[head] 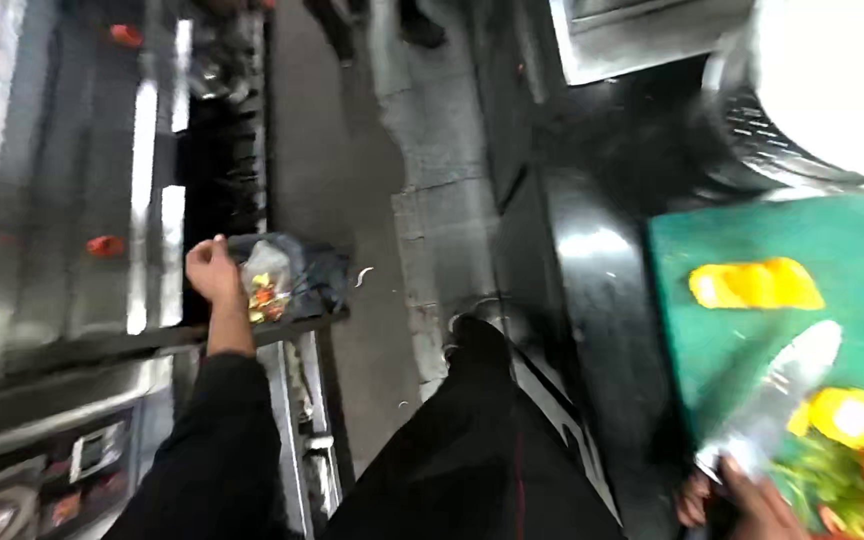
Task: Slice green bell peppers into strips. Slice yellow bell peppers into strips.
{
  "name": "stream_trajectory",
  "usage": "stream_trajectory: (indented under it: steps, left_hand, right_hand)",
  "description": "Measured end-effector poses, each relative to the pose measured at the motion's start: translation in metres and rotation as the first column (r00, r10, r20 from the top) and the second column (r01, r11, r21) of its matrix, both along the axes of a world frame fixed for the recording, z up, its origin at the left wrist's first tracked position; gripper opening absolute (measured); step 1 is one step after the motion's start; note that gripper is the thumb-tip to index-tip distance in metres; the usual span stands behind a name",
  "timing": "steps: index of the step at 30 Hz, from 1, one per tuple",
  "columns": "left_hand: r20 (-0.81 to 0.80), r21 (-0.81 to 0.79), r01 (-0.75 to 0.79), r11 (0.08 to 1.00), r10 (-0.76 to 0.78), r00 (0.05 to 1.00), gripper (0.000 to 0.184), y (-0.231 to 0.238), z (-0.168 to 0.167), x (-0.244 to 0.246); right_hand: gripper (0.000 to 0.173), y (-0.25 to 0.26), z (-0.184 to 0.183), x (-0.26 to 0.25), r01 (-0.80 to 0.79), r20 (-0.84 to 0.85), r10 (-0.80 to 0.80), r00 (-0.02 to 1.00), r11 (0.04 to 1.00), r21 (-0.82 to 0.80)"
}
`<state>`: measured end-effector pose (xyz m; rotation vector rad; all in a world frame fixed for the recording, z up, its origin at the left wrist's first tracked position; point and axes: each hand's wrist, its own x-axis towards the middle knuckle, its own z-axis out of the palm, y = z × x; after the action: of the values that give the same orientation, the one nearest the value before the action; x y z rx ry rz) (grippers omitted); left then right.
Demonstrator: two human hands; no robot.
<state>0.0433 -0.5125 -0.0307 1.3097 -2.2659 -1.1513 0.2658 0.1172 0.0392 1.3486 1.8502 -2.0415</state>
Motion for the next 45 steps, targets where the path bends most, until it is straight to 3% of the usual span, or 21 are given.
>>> stream_trajectory:
  steps: [3,5,6,7,9,11,12,14,16,22,26,29,31,34,36,39,43,45]
  left_hand:
    - [-0.244,0.009,0.346,0.938,-0.333,0.911,0.040,0.129,-0.021,0.003]
    - [-0.362,0.108,0.576,0.810,-0.508,0.782,0.037,0.246,-0.017,0.005]
    - [-0.430,0.102,0.719,0.687,-0.621,0.655,0.035,0.300,-0.007,0.006]
    - [-0.494,0.037,0.859,0.511,-0.737,0.460,0.031,0.348,0.006,0.004]
    - [-0.490,-0.248,0.966,0.076,-0.870,-0.058,0.020,0.424,0.035,-0.016]
    - [-0.308,-0.434,0.843,-0.318,-0.827,-0.470,0.014,0.481,0.058,-0.047]
    - [-0.198,-0.479,0.744,-0.467,-0.768,-0.609,0.015,0.503,0.062,-0.064]
    - [-0.011,-0.502,0.561,-0.659,-0.643,-0.765,0.018,0.536,0.061,-0.094]
    - [0.094,-0.479,0.465,-0.745,-0.570,-0.817,0.024,0.559,0.063,-0.111]
    - [0.312,-0.199,0.440,-0.876,-0.482,-0.819,0.083,0.613,0.084,-0.127]
    - [0.438,-0.084,0.484,-0.871,-0.469,-0.767,0.117,0.636,0.075,-0.143]
    - [0.398,-0.111,0.559,-0.821,-0.553,-0.732,0.126,0.640,0.066,-0.147]
    - [0.345,-0.152,0.657,-0.738,-0.663,-0.665,0.126,0.632,0.062,-0.131]
    - [0.356,-0.164,0.806,-0.569,-0.796,-0.490,0.118,0.614,0.074,-0.083]
    - [0.433,-0.130,0.822,-0.555,-0.777,-0.456,0.103,0.606,0.083,-0.058]
    - [0.408,-0.130,0.811,-0.571,-0.776,-0.481,0.062,0.598,0.086,-0.059]
    - [0.323,-0.204,0.766,-0.609,-0.781,-0.535,0.033,0.597,0.070,-0.085]
    - [0.189,-0.297,0.704,-0.645,-0.762,-0.619,0.020,0.595,0.059,-0.097]
  right_hand:
    - [0.023,-0.025,-0.002,0.013,0.215,-0.068,-0.214,0.974,0.977,0.006]
    - [0.023,-0.032,-0.006,0.024,0.286,-0.110,-0.288,0.951,0.958,-0.033]
    - [0.023,-0.036,-0.008,0.031,0.309,-0.133,-0.313,0.940,0.950,-0.053]
    - [0.022,-0.039,-0.010,0.037,0.329,-0.156,-0.336,0.929,0.942,-0.070]
    - [0.022,-0.044,-0.011,0.049,0.350,-0.201,-0.359,0.911,0.933,-0.079]
    - [0.021,-0.049,-0.009,0.059,0.356,-0.233,-0.358,0.904,0.933,-0.053]
    - [0.020,-0.049,-0.009,0.063,0.359,-0.245,-0.353,0.903,0.933,-0.024]
    - [0.019,-0.049,-0.007,0.068,0.369,-0.261,-0.348,0.901,0.928,0.038]
    - [0.019,-0.047,-0.004,0.069,0.391,-0.283,-0.359,0.889,0.918,0.062]
    - [0.019,-0.038,-0.003,0.048,0.406,-0.335,-0.365,0.869,0.912,0.061]
    - [0.020,-0.027,-0.003,0.017,0.381,-0.360,-0.339,0.869,0.923,0.049]
    - [0.020,-0.021,0.001,-0.009,0.414,-0.355,-0.384,0.853,0.910,0.012]
    - [0.021,-0.022,0.003,-0.022,0.439,-0.338,-0.418,0.843,0.898,-0.017]
    - [0.021,-0.029,0.010,-0.036,0.484,-0.309,-0.482,0.820,0.872,-0.077]
    - [0.021,-0.037,0.016,-0.041,0.505,-0.292,-0.515,0.806,0.855,-0.117]
    - [0.022,-0.048,0.018,-0.049,0.488,-0.248,-0.513,0.822,0.858,-0.159]
    - [0.022,-0.055,-0.002,-0.067,0.421,-0.150,-0.437,0.887,0.898,-0.132]
    - [0.022,-0.054,-0.014,-0.073,0.392,-0.085,-0.400,0.912,0.915,-0.100]
